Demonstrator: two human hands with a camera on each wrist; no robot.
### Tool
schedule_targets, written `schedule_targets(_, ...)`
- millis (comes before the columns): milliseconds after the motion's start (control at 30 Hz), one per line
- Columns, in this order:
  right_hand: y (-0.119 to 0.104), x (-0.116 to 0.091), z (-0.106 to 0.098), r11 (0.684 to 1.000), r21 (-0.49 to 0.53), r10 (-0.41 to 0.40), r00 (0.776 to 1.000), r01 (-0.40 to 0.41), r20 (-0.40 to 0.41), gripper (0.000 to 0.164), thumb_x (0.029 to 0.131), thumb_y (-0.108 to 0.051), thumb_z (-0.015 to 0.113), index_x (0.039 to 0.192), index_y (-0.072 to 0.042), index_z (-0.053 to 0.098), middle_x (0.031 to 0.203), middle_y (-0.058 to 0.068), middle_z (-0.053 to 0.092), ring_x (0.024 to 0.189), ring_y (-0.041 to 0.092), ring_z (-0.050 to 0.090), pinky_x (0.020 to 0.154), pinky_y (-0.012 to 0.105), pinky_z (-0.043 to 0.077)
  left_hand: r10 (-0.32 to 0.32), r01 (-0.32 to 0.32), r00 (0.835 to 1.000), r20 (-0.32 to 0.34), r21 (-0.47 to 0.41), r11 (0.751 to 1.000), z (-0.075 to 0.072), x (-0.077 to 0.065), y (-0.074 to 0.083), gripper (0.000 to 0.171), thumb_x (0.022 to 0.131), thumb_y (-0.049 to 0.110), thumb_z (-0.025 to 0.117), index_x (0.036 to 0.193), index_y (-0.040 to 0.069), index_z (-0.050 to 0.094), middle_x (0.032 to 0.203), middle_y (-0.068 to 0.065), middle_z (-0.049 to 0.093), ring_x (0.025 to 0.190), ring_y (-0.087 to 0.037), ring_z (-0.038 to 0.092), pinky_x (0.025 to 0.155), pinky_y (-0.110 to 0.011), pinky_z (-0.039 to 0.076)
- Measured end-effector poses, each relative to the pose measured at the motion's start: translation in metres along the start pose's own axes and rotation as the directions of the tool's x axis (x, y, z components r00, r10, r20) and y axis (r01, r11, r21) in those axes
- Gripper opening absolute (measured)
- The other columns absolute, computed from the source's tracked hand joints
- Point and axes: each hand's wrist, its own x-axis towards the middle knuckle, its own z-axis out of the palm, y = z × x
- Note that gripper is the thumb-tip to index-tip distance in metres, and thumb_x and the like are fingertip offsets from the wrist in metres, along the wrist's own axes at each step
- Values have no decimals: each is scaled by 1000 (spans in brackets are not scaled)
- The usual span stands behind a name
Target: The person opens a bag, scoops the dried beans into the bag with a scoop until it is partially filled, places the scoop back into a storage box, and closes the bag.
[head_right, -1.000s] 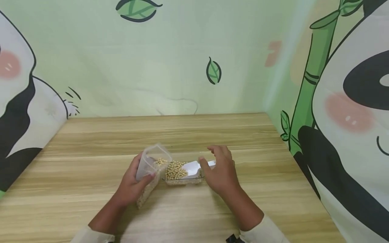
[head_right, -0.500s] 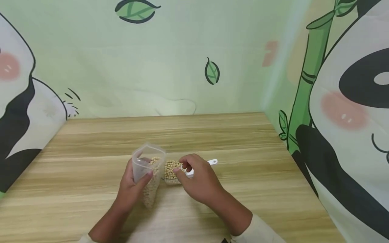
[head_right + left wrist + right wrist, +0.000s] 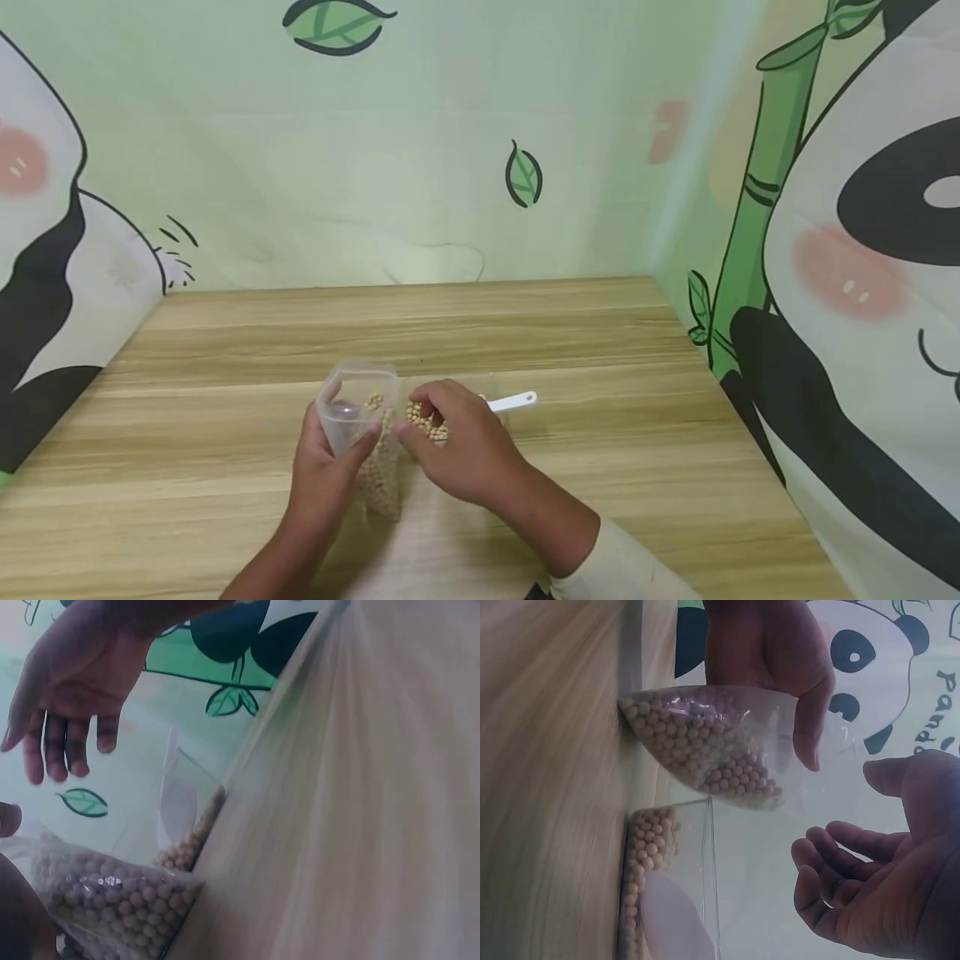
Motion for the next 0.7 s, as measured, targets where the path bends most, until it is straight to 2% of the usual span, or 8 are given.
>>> schedule_targets(67,-3,0,2,1000,-5,-2,1000,2,14,26,98,-21,82,118,-7,74,101,6,70,95,18,65,85,37,58,0,1,1000,-26,12,1000,2,-4,1,90,99,4,77,172,17,26,157,-23,54,134,-32,59,95,-18,53)
schedule_targets(200,-8,-1,6,1000,-9,-10,999,10,39,28,99,-28,82,117,-7,74,103,8,72,97,20,65,86,35,58,-3,4,998,-62,26,1000,6,-13,3,93,98,7,81,172,15,26,156,-23,54,133,-33,60,93,-18,53)
schedule_targets(400,-13,-4,10,999,-34,-14,1000,14,11,21,98,-25,84,106,-7,76,94,3,70,90,18,66,80,37,59,16,-11,995,-98,46,999,13,-26,6,92,97,10,82,171,14,27,161,-25,48,134,-36,58,94,-18,51)
schedule_targets(567,-17,-7,14,998,-32,-57,998,56,-18,14,97,-22,83,96,-11,74,88,-2,67,83,14,63,74,29,57,49,-43,986,-160,42,998,19,-32,5,88,96,7,82,168,13,32,160,-24,48,132,-34,56,95,-18,49)
schedule_targets(700,-21,-8,16,997,-19,-79,996,79,-49,18,100,-22,80,88,-12,71,80,-4,63,75,13,59,68,23,51,63,-57,980,-189,36,998,23,-36,4,87,96,6,82,167,14,33,159,-22,48,132,-33,55,96,-19,47)
